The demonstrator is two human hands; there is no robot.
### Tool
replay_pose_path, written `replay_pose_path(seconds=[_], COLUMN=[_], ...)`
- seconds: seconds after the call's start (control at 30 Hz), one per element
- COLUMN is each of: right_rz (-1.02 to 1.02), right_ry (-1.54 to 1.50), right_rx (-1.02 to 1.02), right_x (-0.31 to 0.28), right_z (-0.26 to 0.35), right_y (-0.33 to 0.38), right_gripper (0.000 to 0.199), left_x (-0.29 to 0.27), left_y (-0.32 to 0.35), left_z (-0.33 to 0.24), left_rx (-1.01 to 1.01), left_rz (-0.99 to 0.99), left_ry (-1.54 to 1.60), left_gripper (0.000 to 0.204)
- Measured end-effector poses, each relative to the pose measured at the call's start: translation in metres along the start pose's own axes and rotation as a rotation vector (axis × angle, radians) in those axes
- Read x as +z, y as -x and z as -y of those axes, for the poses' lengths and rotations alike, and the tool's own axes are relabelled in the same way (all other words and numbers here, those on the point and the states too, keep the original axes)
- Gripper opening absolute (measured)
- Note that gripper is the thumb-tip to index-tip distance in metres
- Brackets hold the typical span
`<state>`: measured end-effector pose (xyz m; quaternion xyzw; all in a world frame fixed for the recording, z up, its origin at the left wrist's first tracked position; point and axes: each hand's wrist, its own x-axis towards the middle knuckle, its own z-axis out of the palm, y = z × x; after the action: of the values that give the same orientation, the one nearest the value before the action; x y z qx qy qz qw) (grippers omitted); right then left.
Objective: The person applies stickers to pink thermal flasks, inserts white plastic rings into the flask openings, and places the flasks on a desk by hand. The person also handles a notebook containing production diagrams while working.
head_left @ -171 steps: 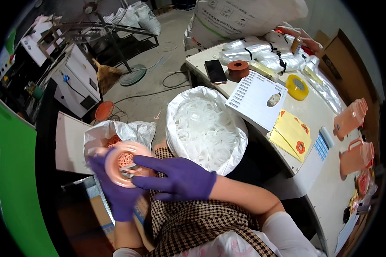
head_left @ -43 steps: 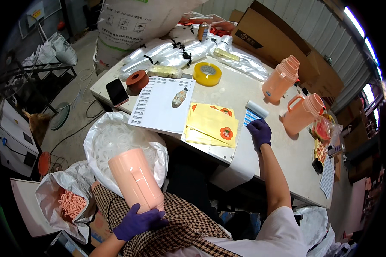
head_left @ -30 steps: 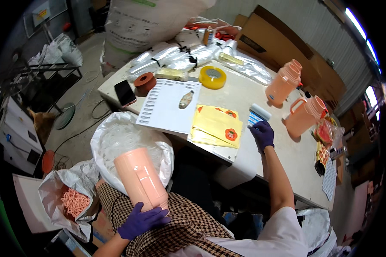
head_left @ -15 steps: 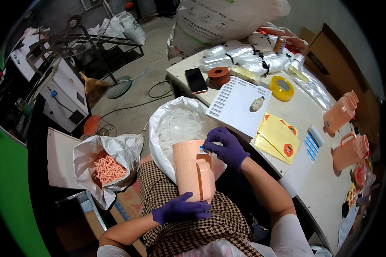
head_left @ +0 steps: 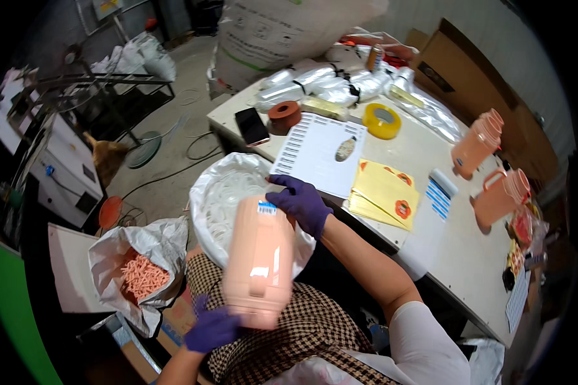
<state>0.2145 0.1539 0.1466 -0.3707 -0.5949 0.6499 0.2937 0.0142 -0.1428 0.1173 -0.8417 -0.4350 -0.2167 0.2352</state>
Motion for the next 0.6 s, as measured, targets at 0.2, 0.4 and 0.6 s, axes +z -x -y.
replay_pose_path(seconds=[0.2,0.4,0.6], right_rz=[0.24,0.128,-0.671], right_ry=[-1.013,0.102,0.722], right_rx=[0.2,0.103,-0.456], right_x=[0.038,-0.021,-0.203], right_z=[-0.018,-0.014,-0.036], right_y=[0.129,0.19,0.162], right_gripper=[0.051,0.028,0.04], left_x=[-0.059,0.036,0.161], left_y=[-0.027,-0.037,-0.05], left_z=[0.061,0.128,0.107], left_rx=[-1.039,-0.928,-0.762], left_rz=[-0.587,-0.489,0.116], left_ry=[0.49,0.979,0.874], left_gripper=[0.051,0.036,0.031])
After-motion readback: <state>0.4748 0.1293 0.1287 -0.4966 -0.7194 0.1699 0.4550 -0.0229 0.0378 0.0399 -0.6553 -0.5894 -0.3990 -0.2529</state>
